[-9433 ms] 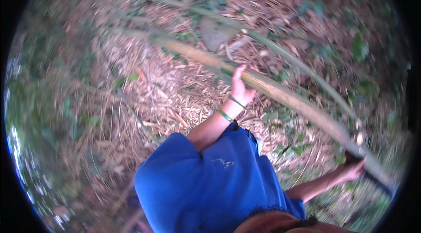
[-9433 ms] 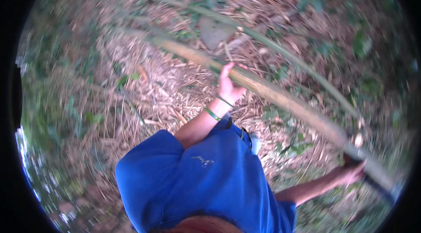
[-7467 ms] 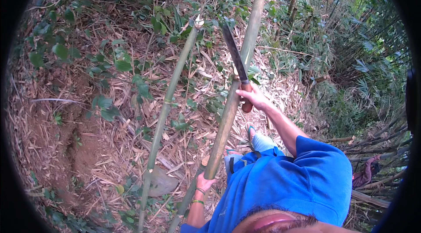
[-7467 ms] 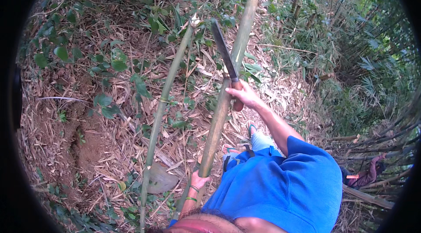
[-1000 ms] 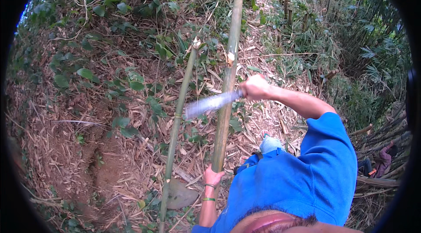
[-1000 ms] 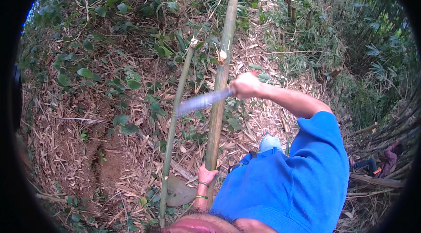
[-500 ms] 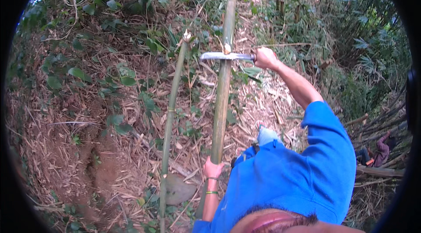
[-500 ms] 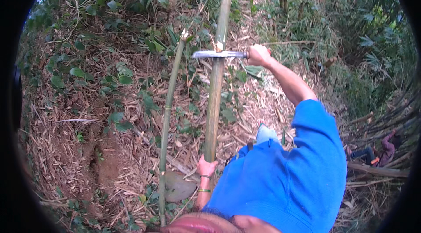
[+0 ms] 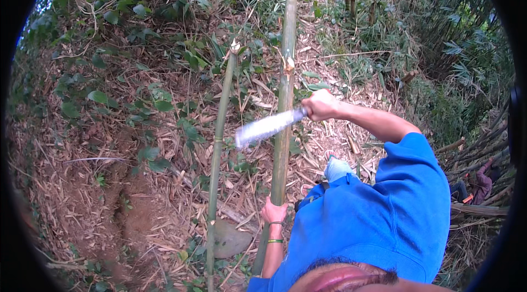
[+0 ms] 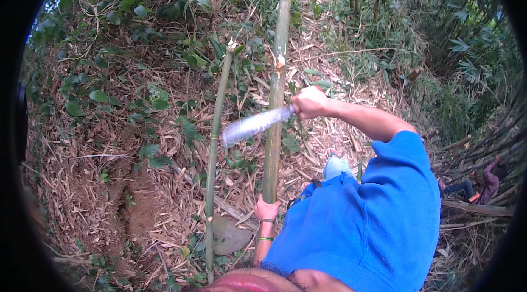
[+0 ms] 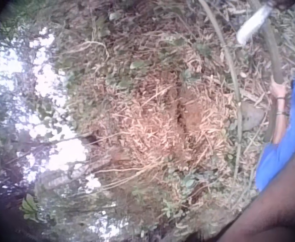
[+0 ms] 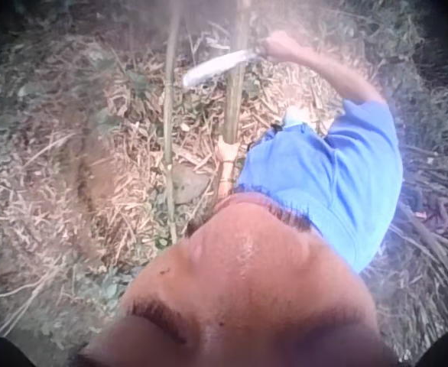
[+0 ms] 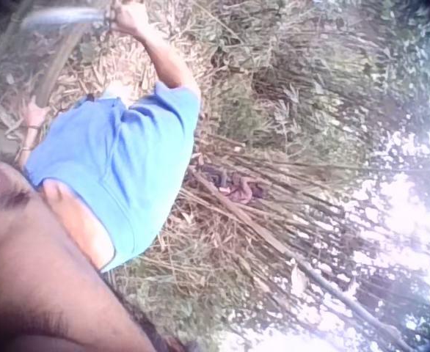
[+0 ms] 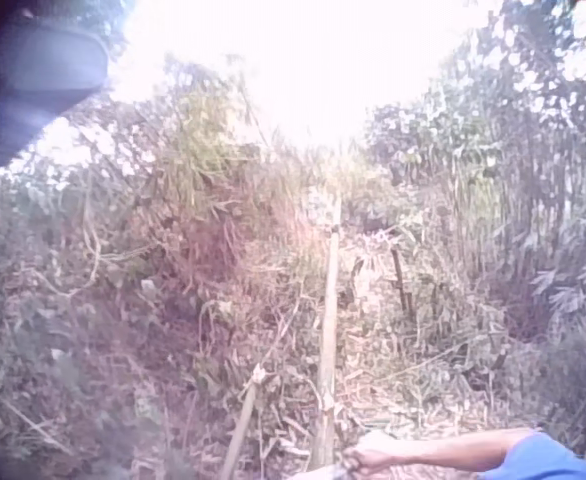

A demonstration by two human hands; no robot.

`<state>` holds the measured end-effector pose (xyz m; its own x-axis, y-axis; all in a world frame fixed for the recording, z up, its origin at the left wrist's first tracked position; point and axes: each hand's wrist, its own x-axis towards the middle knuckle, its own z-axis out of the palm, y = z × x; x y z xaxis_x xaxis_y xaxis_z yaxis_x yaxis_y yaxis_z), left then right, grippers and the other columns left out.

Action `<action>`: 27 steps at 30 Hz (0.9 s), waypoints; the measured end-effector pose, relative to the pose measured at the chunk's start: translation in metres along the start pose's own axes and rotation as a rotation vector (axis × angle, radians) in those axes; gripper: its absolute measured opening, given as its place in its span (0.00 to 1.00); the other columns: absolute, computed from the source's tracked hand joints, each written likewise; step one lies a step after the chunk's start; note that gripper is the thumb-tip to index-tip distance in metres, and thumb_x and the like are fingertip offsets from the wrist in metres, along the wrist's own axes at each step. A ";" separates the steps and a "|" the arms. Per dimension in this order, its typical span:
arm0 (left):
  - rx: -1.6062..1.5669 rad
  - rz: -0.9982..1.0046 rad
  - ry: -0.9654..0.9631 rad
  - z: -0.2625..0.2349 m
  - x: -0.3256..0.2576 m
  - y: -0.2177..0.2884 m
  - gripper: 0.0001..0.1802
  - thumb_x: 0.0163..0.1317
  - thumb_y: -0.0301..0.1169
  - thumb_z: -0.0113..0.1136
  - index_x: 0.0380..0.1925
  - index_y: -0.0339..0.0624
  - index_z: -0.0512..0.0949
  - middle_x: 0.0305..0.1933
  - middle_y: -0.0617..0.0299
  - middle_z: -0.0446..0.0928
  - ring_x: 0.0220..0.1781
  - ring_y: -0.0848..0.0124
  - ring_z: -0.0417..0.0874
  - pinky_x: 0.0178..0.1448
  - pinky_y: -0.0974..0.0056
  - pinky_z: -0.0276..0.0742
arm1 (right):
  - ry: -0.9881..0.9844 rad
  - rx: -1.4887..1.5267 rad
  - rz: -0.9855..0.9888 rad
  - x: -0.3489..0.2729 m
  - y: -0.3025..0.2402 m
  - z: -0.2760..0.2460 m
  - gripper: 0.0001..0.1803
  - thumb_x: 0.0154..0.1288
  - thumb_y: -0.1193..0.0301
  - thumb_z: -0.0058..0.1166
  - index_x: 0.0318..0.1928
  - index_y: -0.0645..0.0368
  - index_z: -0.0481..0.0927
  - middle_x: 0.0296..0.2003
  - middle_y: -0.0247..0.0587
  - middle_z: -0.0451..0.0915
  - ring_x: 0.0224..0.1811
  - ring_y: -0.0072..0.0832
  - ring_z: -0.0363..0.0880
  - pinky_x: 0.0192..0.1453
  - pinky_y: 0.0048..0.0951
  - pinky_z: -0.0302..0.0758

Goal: The person uses a machete to chop a bamboo stalk into smaller sections. They hold the bamboo with one hand and strike it with the machete in the other, repeating the process to segment the stalk.

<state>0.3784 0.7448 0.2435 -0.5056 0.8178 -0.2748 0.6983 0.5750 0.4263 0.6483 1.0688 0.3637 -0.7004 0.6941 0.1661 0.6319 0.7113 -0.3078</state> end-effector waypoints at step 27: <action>0.005 -0.004 0.021 0.018 0.003 -0.008 0.36 0.35 0.43 0.78 0.45 0.42 0.73 0.36 0.45 0.82 0.42 0.45 0.83 0.47 0.43 0.76 | 0.192 -0.066 0.431 0.010 0.040 0.043 0.16 0.57 0.59 0.59 0.26 0.59 0.75 0.18 0.48 0.78 0.22 0.45 0.81 0.32 0.47 0.78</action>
<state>0.3802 0.7433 0.2241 -0.5194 0.8146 -0.2582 0.6988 0.5787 0.4205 0.6524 1.0989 0.3132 -0.2995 0.9310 0.2086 0.8756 0.3551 -0.3276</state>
